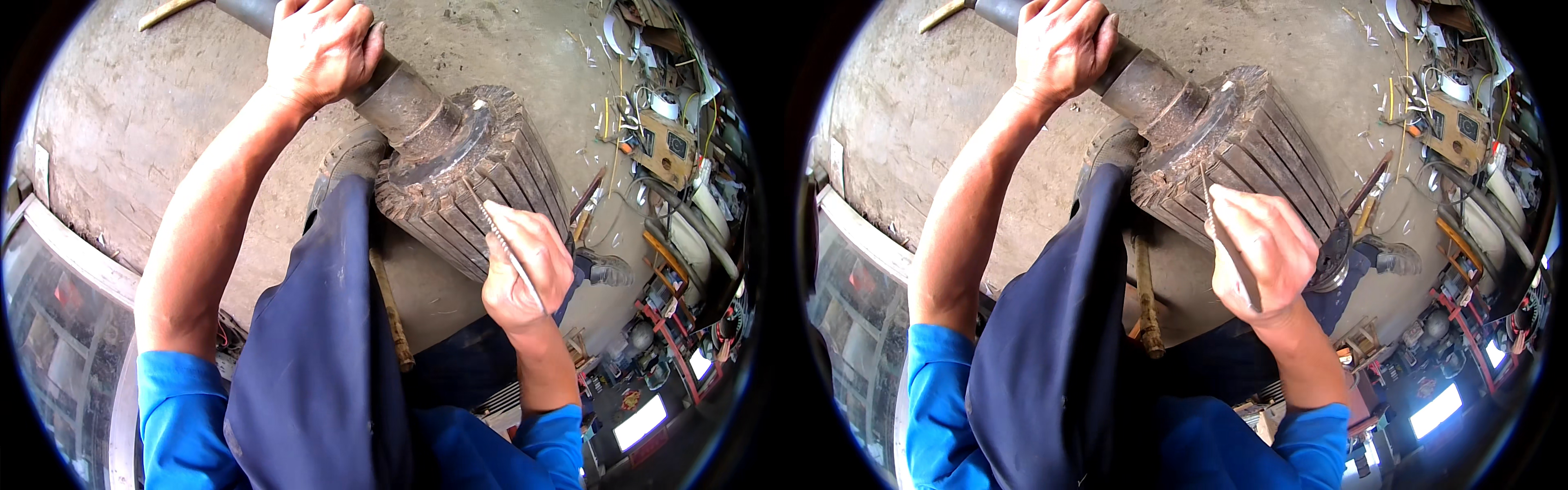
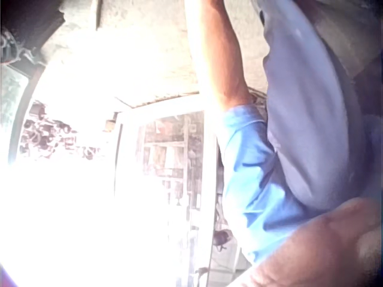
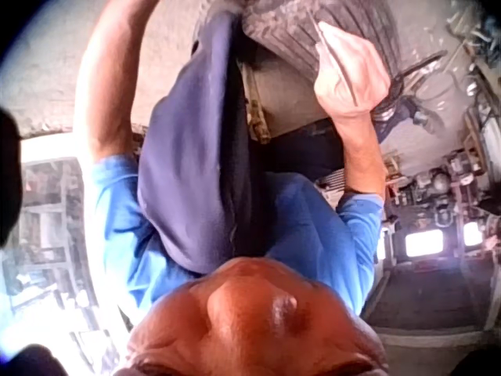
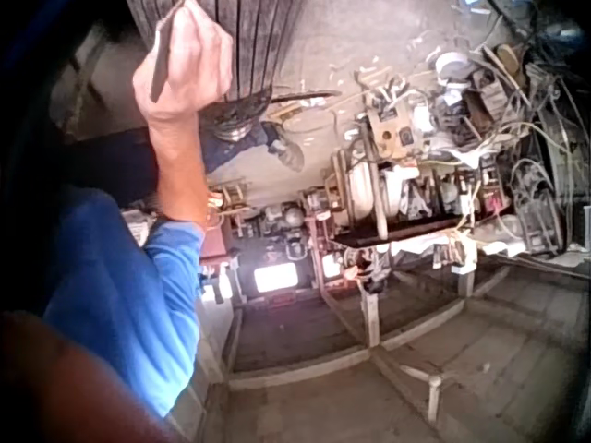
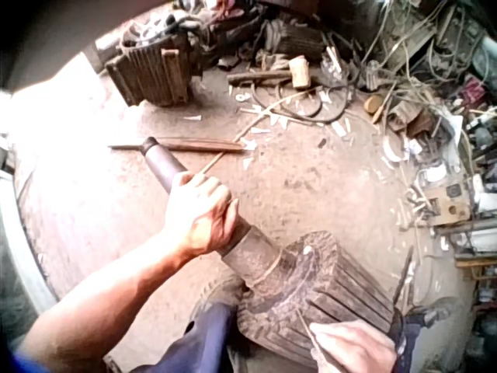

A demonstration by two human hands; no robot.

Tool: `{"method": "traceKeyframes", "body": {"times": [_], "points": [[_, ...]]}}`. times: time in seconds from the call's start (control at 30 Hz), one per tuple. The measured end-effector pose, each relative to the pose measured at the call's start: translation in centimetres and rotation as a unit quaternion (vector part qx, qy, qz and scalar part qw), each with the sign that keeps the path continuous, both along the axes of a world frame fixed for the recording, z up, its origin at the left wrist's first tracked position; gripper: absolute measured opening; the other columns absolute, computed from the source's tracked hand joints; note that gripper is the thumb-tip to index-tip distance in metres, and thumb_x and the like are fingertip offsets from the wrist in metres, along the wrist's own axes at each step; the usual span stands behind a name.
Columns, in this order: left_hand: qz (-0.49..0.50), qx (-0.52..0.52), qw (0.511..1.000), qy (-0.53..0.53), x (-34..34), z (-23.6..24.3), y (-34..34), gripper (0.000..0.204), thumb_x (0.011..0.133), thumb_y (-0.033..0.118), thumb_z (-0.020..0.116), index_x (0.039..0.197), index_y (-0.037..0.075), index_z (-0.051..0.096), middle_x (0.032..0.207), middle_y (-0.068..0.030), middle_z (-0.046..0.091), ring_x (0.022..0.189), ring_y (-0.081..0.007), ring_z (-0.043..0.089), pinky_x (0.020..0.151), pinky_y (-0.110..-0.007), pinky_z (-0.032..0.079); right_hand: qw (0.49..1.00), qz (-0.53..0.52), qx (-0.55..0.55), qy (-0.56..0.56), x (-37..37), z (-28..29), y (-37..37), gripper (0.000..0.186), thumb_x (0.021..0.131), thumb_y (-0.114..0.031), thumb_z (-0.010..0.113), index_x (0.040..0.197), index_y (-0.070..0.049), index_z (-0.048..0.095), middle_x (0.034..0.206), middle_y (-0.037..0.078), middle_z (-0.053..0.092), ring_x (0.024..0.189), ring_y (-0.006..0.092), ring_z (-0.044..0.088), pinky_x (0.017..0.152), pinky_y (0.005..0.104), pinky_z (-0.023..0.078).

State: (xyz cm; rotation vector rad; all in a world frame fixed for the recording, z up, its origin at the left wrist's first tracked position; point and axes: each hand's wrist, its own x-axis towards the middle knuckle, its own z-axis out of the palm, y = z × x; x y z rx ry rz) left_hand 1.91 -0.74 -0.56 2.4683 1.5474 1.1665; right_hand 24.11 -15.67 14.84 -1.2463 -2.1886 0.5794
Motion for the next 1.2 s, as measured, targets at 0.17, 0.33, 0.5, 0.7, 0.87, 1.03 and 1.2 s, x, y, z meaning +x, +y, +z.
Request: {"method": "traceKeyframes", "body": {"times": [0.17,0.33,0.5,0.7,0.87,1.03,1.2], "points": [[0.007,0.011,1.0,-0.009,-0.1,0.0,0.2,0.021,0.081,0.019,0.074,0.071,0.012,0.056,0.074,-0.0088,0.059,0.073,-0.0305,0.061,0.078,-0.045,0.045,1.0,-0.01,0.002,-0.011,0.3,0.3,-1.0,0.022,0.088,0.01,0.071,0.109,0.008,0.066,0.1,0.025,0.075,0.087,0.0373,0.075,0.08,0.0409,0.061],[0.01,0.008,1.0,-0.01,-0.3,0.1,0.1,0.022,0.08,0.019,0.074,0.07,0.012,0.056,0.073,-0.0087,0.059,0.073,-0.0308,0.061,0.078,-0.045,0.045,0.993,-0.062,-0.095,0.043,0.9,1.8,0.4,0.025,0.082,0.009,0.077,0.106,0.004,0.07,0.1,0.022,0.076,0.083,0.0332,0.075,0.074,0.0372,0.06],[0.005,0.005,1.0,-0.03,0.2,0.0,0.1,0.022,0.081,0.02,0.074,0.07,0.012,0.057,0.073,-0.0088,0.06,0.074,-0.0302,0.062,0.079,-0.045,0.046,0.999,0.018,0.02,-0.037,0.5,-0.2,0.1,0.03,0.081,0.009,0.075,0.109,0.006,0.066,0.101,0.023,0.075,0.082,0.0364,0.074,0.073,0.0403,0.06],[0.018,0.021,0.999,-0.023,-0.1,-0.2,0.3,0.021,0.082,0.021,0.073,0.07,0.012,0.058,0.073,-0.0087,0.061,0.074,-0.0295,0.063,0.079,-0.046,0.047,0.996,0.027,0.01,-0.089,1.0,1.7,-1.8,0.032,0.083,0.007,0.076,0.113,0.004,0.064,0.104,0.022,0.074,0.087,0.0375,0.073,0.076,0.0429,0.061],[0.021,0.017,0.999,-0.035,0.1,-0.5,0.5,0.022,0.083,0.023,0.073,0.071,0.012,0.059,0.073,-0.0082,0.061,0.075,-0.0298,0.064,0.082,-0.046,0.048,0.989,0.036,0.025,-0.14,1.4,2.0,-2.7,0.033,0.088,0.007,0.073,0.119,0.003,0.063,0.105,0.022,0.073,0.088,0.0381,0.072,0.077,0.0451,0.061],[0.027,0.011,0.999,-0.024,0.8,-0.1,1.0,0.022,0.084,0.024,0.073,0.071,0.012,0.06,0.075,-0.0086,0.063,0.078,-0.0289,0.065,0.085,-0.047,0.049,0.989,0.033,0.055,-0.137,1.9,1.7,-1.4,0.037,0.081,0.007,0.077,0.115,0.002,0.066,0.103,0.02,0.073,0.085,0.0362,0.073,0.073,0.0416,0.062],[0.025,-0.047,0.998,-0.017,0.8,0.7,1.3,0.024,0.085,0.027,0.073,0.073,0.01,0.063,0.076,-0.0097,0.065,0.08,-0.0306,0.065,0.089,-0.048,0.048,0.997,0.004,0.034,-0.074,2.3,1.3,1.0,0.031,0.082,0.009,0.076,0.111,0.003,0.067,0.099,0.02,0.074,0.082,0.0356,0.073,0.074,0.0396,0.061]]}}
